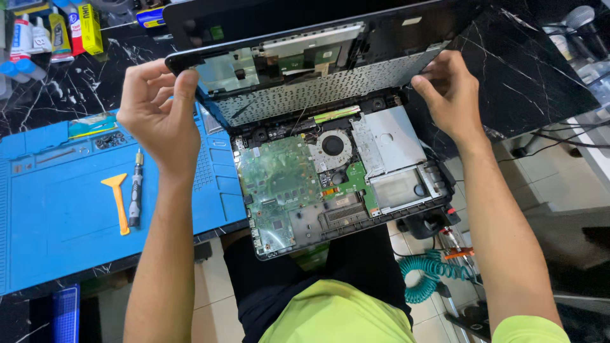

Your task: The person uses a plastic pry tool to open the casing of a laptop, then removes the keyboard. They proceed to use a screwdriver to unscrew and remove several screws from the internal motherboard.

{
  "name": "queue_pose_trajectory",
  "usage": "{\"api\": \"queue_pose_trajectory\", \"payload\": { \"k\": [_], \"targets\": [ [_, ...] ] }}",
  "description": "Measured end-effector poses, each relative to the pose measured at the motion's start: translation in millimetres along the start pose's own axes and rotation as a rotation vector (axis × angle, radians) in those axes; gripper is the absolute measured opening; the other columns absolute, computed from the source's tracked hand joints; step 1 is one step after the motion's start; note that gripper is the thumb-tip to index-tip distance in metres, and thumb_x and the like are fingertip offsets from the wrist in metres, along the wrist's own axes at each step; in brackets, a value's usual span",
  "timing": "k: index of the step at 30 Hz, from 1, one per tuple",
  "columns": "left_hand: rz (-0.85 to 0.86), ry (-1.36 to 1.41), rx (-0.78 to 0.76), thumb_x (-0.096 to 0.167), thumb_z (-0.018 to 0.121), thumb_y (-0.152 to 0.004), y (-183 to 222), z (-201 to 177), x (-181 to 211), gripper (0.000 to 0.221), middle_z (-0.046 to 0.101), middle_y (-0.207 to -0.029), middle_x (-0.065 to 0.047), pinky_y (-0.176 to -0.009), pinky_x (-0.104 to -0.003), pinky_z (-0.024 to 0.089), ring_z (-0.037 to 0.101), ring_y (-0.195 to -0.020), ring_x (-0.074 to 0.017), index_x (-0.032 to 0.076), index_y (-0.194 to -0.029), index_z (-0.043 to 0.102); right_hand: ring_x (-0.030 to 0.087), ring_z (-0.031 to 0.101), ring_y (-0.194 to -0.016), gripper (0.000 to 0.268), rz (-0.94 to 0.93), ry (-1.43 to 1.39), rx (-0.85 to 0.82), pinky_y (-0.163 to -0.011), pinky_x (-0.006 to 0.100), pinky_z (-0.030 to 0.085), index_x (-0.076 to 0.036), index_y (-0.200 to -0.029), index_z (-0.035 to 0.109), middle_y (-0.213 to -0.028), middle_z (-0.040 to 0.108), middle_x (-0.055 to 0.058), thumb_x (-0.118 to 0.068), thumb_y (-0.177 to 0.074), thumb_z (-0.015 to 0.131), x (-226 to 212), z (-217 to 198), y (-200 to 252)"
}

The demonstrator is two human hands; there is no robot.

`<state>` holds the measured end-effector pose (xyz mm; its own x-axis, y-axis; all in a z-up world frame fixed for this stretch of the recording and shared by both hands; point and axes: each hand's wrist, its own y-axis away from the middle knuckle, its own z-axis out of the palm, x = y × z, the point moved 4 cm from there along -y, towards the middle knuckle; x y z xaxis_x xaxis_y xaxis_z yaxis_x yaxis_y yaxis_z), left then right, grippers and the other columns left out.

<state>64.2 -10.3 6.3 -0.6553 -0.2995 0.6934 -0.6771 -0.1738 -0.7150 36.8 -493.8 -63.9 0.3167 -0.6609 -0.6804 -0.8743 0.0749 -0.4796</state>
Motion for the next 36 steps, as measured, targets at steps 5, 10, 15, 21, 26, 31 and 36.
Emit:
{"api": "queue_pose_trajectory", "payload": {
  "k": [5, 10, 15, 21, 26, 31, 36],
  "targets": [
    [-0.04, -0.052, -0.053, 0.028, 0.076, -0.118, 9.7, -2.0, -26.5, 0.028, 0.076, -0.094, -0.016, -0.064, -0.031, 0.066, 0.079, -0.077, -0.0238, 0.002, -0.118, 0.066, 0.017, 0.062, -0.099, 0.017, 0.049, 0.053, -0.057, -0.084, 0.04, 0.05, -0.005, -0.131, 0.062, -0.11, 0.068, 0.007, -0.016, -0.124, 0.073, 22.4, 11.9, -17.5],
    [-0.003, -0.29, -0.273, 0.013, 0.075, -0.121, 25.9, -4.2, -37.8, 0.022, 0.075, -0.102, -0.017, -0.057, -0.035, 0.06, 0.076, -0.078, -0.0252, 0.006, -0.133, 0.059, 0.016, 0.069, -0.092, 0.013, 0.01, 0.019, -0.062, -0.081, 0.032, 0.054, -0.004, -0.127, 0.061, -0.103, 0.069, 0.007, -0.007, -0.125, 0.073, 27.0, 16.6, -23.9],
    [0.038, -0.178, -0.243, 0.008, 0.073, -0.121, 16.8, -3.1, -25.0, 0.02, 0.066, -0.099, -0.016, -0.057, -0.03, 0.062, 0.076, -0.073, -0.0246, 0.003, -0.133, 0.058, 0.019, 0.068, -0.09, 0.013, -0.038, -0.03, -0.018, -0.079, 0.033, 0.056, -0.001, -0.124, 0.057, -0.104, 0.072, 0.013, -0.002, -0.126, 0.07, 27.4, 14.2, -22.5],
    [0.061, -0.141, -0.212, 0.011, 0.075, -0.123, 8.5, -7.8, 9.7, 0.024, 0.067, -0.101, -0.017, -0.066, -0.035, 0.071, 0.08, -0.08, -0.0271, 0.002, -0.138, 0.059, 0.022, 0.061, -0.096, 0.019, -0.134, -0.156, 0.016, -0.085, 0.036, 0.053, 0.002, -0.134, 0.053, -0.114, 0.063, 0.015, -0.011, -0.132, 0.066, 9.3, -18.6, -15.6],
    [-0.082, -0.005, -0.282, 0.007, 0.073, -0.119, 9.6, 5.8, 22.0, 0.026, 0.069, -0.099, -0.015, -0.064, -0.037, 0.075, 0.074, -0.077, -0.0237, 0.0, -0.14, 0.059, 0.011, 0.051, -0.104, 0.031, -0.073, -0.292, 0.059, -0.096, 0.029, 0.043, -0.007, -0.131, 0.054, -0.117, 0.057, 0.001, -0.032, -0.125, 0.072, 39.4, -53.0, 10.2],
    [-0.377, 0.1, -0.419, 0.011, 0.071, -0.114, 25.0, 30.8, 7.7, 0.032, 0.069, -0.092, -0.003, -0.057, -0.027, 0.071, 0.073, -0.079, -0.0106, 0.001, -0.144, 0.066, 0.006, 0.057, -0.101, 0.014, 0.158, -0.25, 0.057, -0.093, 0.024, 0.047, -0.006, -0.13, 0.069, -0.116, 0.068, 0.0, -0.018, -0.123, 0.072, 49.3, -69.5, 50.7],
    [-0.418, 0.129, -0.464, 0.011, 0.07, -0.114, 35.4, 37.0, 13.7, 0.035, 0.073, -0.094, -0.004, -0.055, -0.027, 0.07, 0.075, -0.079, -0.0133, 0.002, -0.147, 0.068, 0.005, 0.057, -0.09, 0.018, 0.226, -0.271, 0.046, -0.079, 0.02, 0.047, -0.008, -0.125, 0.072, -0.104, 0.064, -0.004, -0.025, -0.119, 0.074, 50.2, -75.7, 79.3]
  ]
}}
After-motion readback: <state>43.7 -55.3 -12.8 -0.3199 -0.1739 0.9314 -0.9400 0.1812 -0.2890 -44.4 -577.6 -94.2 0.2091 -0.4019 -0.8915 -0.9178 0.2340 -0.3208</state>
